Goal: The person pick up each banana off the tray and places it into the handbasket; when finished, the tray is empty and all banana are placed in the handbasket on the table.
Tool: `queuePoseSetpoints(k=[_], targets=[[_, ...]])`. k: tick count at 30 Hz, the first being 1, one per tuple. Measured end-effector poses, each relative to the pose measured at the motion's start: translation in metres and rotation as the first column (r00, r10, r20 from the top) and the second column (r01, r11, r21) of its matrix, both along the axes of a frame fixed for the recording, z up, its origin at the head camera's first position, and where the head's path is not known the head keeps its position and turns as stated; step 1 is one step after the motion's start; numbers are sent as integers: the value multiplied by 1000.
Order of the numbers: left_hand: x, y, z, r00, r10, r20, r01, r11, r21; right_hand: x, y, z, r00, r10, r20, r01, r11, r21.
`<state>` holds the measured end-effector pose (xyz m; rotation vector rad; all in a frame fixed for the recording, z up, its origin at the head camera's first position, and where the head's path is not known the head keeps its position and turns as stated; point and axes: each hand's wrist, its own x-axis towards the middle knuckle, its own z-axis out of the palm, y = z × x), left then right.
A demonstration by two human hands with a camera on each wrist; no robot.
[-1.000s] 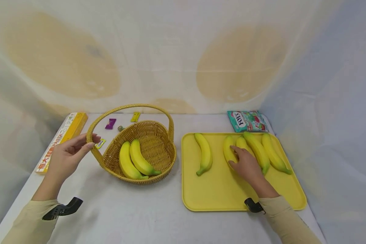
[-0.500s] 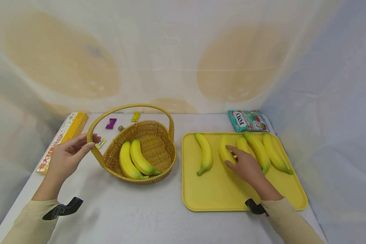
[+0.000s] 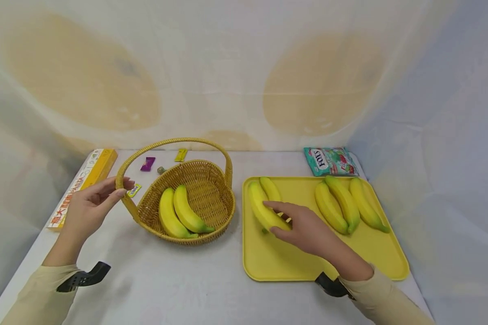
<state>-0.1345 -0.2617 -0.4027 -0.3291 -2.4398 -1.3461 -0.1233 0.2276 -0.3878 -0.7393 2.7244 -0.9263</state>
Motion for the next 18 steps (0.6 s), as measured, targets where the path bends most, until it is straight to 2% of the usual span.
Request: queuePoseSetpoints(k=[3,7,11,18], targets=[[-1,0,-1,1000,1,-2,-1,1000,-2,-2,-18,5,998,60,2,-60,998,0],[0,-1,-2,1000,7,0,-7,1000,-2,-14,-47,6,992,130,-7,-130,992,3],[0,-1,-3,1000,5,0,-5,1000,-3,-32,-74,5,984,176,1,-176,984,-33],[-2,-1,-3,1000,15,10,-15,1000,-26,-67,-118,1,976,202,79,-197,978,-63]])
